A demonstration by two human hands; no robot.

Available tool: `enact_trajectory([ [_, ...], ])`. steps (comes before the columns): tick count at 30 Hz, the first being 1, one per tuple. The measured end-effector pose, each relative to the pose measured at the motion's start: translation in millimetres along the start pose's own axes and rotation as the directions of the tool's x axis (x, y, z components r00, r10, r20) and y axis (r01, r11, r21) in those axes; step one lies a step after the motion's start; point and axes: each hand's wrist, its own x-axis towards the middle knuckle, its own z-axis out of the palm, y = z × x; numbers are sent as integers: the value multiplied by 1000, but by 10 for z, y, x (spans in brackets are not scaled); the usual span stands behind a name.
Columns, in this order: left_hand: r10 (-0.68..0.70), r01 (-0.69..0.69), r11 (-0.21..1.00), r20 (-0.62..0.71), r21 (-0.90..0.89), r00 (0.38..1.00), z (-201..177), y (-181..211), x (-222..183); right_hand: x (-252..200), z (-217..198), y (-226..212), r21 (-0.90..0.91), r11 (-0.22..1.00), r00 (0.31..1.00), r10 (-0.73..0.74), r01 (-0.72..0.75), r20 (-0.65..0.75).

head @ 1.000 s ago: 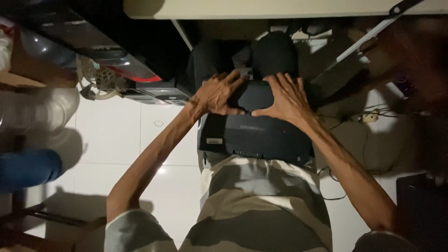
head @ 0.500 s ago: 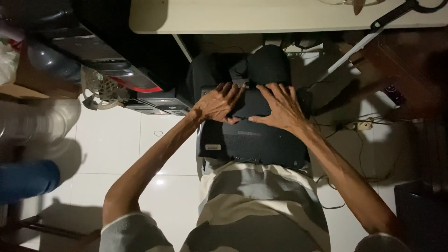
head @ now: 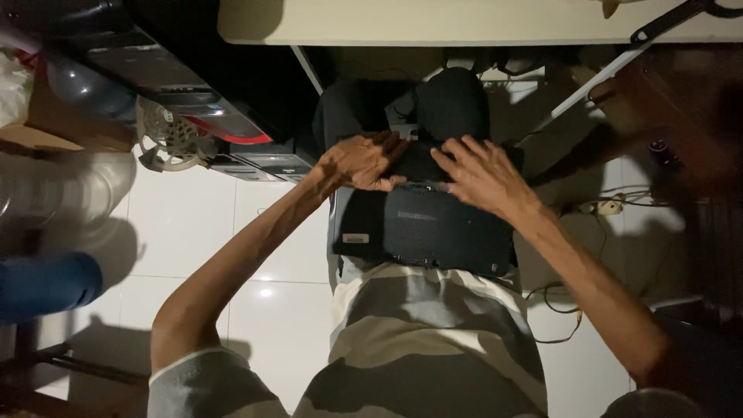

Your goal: The person flips a laptop over, removes the battery, and begins unscrewing the back panel.

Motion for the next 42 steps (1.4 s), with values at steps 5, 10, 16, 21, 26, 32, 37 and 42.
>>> enact_trajectory([
  [5, -539, 602, 796, 524, 63, 659, -167, 110, -182, 54, -111, 189, -80, 992, 985, -104, 94, -140],
  [10, -763, 822, 563, 434, 82, 479, -365, 149, -326, 74, -183, 239, -7, 997, 973, -73, 74, -219],
  [16, -879, 868, 353, 193, -349, 436, -121, 101, -714, 41, -67, 261, -180, 984, 922, -75, 6, -380],
  [21, -928, 837, 198, 176, -511, 327, -119, 11, -705, -89, 78, 268, -242, 969, 865, -84, -44, -495],
  [26, -912, 768, 68, 272, -637, 307, -243, -27, -521, -88, 68, 328, -87, 994, 908, 24, -67, -419],
  [32, -957, 735, -22, 226, -677, 179, 258, -203, -1135, -81, 93, 379, 78, 996, 926, 62, -35, -373],
  [37, -994, 709, -34, 96, -704, 48, 37, 179, -925, -99, -28, 508, 149, 988, 890, 109, -47, -444],
  [42, -993, 840, -77, -38, -537, -116, -118, 786, -824, -7, -257, 764, 192, 976, 771, 202, -106, -604],
])
